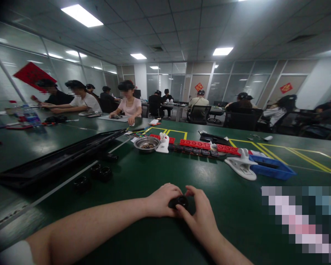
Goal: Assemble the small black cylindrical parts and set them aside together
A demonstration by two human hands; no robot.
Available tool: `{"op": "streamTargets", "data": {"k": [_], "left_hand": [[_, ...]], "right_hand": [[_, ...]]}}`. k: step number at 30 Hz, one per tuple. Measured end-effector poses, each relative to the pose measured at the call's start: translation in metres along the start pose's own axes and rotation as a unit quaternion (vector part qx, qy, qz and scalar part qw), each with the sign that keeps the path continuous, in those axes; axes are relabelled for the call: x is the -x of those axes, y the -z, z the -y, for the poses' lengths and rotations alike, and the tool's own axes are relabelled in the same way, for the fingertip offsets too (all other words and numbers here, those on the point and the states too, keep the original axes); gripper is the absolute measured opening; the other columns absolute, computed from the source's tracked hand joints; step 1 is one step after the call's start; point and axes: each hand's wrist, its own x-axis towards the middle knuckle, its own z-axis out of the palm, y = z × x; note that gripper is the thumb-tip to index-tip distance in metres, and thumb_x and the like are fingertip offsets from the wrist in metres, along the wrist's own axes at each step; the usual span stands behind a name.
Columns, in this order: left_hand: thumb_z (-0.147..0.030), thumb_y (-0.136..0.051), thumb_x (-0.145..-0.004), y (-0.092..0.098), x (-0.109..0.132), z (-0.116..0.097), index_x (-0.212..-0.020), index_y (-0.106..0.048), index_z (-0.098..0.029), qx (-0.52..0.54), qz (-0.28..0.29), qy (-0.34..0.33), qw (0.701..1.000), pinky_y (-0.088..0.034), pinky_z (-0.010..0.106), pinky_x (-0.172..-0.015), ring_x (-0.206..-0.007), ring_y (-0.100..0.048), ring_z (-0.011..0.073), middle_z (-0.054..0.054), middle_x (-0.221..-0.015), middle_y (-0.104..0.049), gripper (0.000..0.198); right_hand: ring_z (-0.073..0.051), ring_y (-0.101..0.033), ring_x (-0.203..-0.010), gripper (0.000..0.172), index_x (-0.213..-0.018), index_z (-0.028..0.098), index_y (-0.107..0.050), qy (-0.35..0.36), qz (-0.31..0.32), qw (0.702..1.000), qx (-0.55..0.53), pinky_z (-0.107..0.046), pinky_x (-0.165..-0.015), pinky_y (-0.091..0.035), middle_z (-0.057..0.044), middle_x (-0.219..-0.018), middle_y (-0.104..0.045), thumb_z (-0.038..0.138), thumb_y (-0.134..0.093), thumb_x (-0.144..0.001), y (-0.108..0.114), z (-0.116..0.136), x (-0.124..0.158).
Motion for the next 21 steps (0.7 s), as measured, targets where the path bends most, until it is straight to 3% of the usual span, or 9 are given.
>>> {"op": "streamTargets", "data": {"k": [3, 7, 12, 15, 18, 21], "left_hand": [[-0.049, -0.064, -0.065, 0.0003, -0.0010, -0.0011, -0.104, -0.053, -0.018, 0.007, 0.006, 0.004, 1.000, -0.038, 0.034, -0.086, -0.097, -0.050, 0.0224, 0.006, -0.105, -0.056, 0.051], [-0.049, -0.063, -0.065, 0.0005, -0.0012, -0.0009, -0.107, -0.052, -0.017, 0.004, 0.009, 0.017, 1.000, -0.038, 0.035, -0.087, -0.098, -0.050, 0.0231, 0.006, -0.104, -0.056, 0.054], [-0.052, -0.061, -0.066, 0.0004, -0.0002, 0.0005, -0.096, -0.056, -0.018, 0.001, 0.009, 0.007, 1.000, -0.036, 0.035, -0.089, -0.099, -0.050, 0.0227, 0.005, -0.106, -0.055, 0.046], [-0.051, -0.062, -0.065, 0.0014, -0.0005, -0.0008, -0.097, -0.056, -0.018, -0.004, 0.009, 0.005, 1.000, -0.036, 0.035, -0.089, -0.098, -0.050, 0.0223, 0.005, -0.105, -0.056, 0.046], [-0.053, -0.062, -0.065, 0.0023, -0.0007, -0.0020, -0.094, -0.057, -0.016, -0.011, 0.008, 0.008, 1.000, -0.038, 0.034, -0.087, -0.096, -0.051, 0.0225, 0.006, -0.103, -0.056, 0.047], [-0.054, -0.061, -0.065, 0.0012, -0.0005, -0.0011, -0.095, -0.057, -0.017, -0.009, 0.005, 0.006, 1.000, -0.037, 0.035, -0.088, -0.097, -0.050, 0.0223, 0.006, -0.104, -0.056, 0.048]], "right_hand": [[-0.023, -0.058, -0.089, 0.034, -0.107, 0.019, -0.045, 0.011, 0.028, 0.999, -0.024, -0.041, -0.078, -0.047, -0.008, -0.094, -0.059, 0.027, -0.051, -0.074, 0.0004, 0.0028, 0.0003], [-0.024, -0.052, -0.103, 0.042, -0.115, 0.020, -0.040, 0.060, 0.065, 0.995, -0.045, -0.041, -0.087, -0.043, -0.010, -0.110, -0.054, 0.020, -0.046, -0.074, 0.0041, 0.0039, 0.0027], [-0.028, -0.054, -0.096, 0.045, -0.112, 0.018, -0.039, -0.002, -0.004, 1.000, 0.017, -0.047, -0.082, -0.044, -0.012, -0.102, -0.054, 0.033, -0.054, -0.073, -0.0008, -0.0030, 0.0025], [-0.025, -0.057, -0.091, 0.043, -0.115, 0.018, -0.037, -0.016, 0.035, 0.999, -0.004, -0.045, -0.081, -0.045, -0.010, -0.096, -0.058, 0.031, -0.050, -0.076, -0.0027, -0.0031, 0.0027], [-0.024, -0.052, -0.104, 0.048, -0.123, 0.018, -0.029, 0.023, 0.075, 0.996, -0.051, -0.043, -0.087, -0.042, -0.012, -0.112, -0.054, 0.026, -0.043, -0.078, 0.0013, -0.0001, 0.0040], [-0.026, -0.046, -0.112, 0.053, -0.125, 0.018, -0.027, 0.029, 0.049, 0.998, -0.033, -0.046, -0.091, -0.039, -0.014, -0.121, -0.047, 0.029, -0.046, -0.077, 0.0039, 0.0012, 0.0042]]}}
